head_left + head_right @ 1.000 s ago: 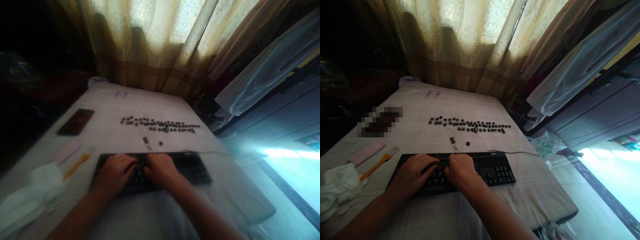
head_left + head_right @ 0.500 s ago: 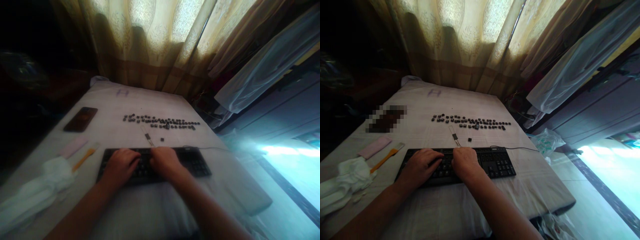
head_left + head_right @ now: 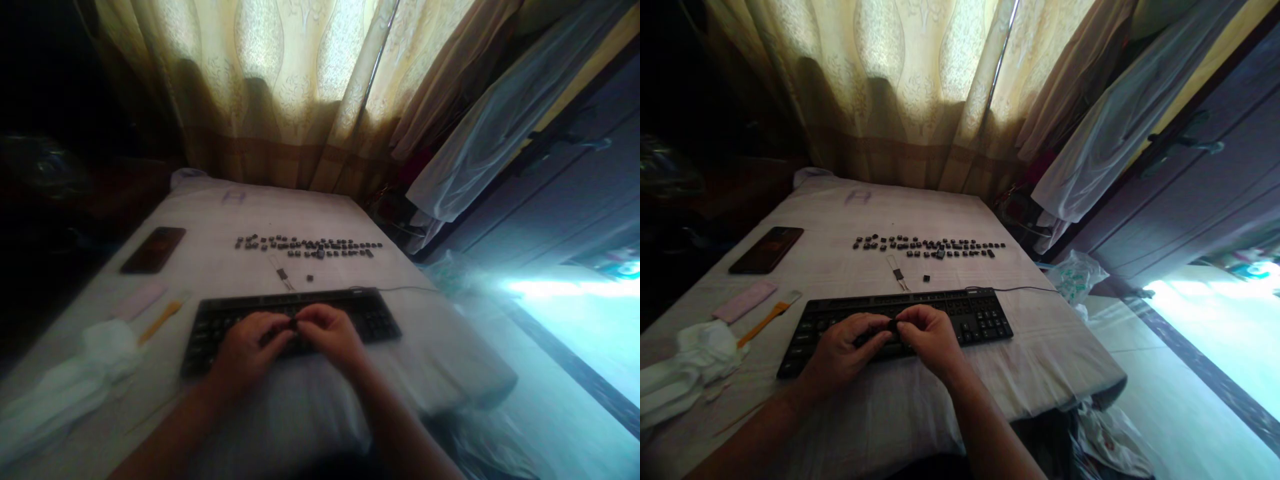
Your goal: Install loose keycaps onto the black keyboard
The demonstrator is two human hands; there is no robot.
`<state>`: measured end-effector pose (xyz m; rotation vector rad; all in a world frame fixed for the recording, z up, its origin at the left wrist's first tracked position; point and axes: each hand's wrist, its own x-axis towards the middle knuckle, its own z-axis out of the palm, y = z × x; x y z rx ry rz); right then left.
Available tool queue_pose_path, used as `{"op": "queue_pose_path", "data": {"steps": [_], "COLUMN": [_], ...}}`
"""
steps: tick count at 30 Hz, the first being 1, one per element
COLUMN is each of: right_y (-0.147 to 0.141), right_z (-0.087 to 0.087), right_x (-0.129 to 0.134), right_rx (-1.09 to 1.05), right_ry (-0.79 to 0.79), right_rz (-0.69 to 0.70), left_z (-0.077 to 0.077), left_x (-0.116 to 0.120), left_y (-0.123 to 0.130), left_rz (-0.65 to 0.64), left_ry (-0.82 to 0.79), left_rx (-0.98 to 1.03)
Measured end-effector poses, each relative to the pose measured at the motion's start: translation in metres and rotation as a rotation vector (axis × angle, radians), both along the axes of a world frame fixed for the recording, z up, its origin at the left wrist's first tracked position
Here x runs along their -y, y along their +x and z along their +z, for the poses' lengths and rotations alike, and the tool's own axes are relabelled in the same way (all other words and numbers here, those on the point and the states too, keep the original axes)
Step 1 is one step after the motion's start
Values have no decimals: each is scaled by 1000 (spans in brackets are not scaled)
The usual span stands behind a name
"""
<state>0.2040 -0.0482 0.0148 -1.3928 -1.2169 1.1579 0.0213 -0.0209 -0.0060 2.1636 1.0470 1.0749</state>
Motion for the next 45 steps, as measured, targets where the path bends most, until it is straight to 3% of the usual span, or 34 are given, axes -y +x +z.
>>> {"op": "queue_pose_path", "data": {"steps": [5, 11, 13, 17, 22, 27, 36, 45], "right_y": [-2, 1, 2, 5, 2, 2, 6, 21], "right_z": [-4, 0, 1, -1, -9, -15, -7, -5], "right_x": [16, 34, 39, 45, 42, 32, 20, 21], "right_rx": [-38, -15, 2, -54, -87, 134, 456, 529], "right_ry": [102, 136, 182, 261, 268, 353, 508, 488], "right_rz": [-12, 2, -3, -46, -75, -78, -34, 201], "left_z": [5, 12, 14, 17, 17, 16, 13, 23], "left_x": [18, 33, 36, 38, 29, 14, -7, -8], "left_y": [1, 2, 6, 11, 11, 7, 10, 10], "left_rz": [43, 26, 8, 33, -43, -85, -142, -254], "left_ry": [-59, 321, 367, 143, -142, -273, -551, -811], "left_rx": [27, -112, -136, -46, 48, 98, 109, 122]}}
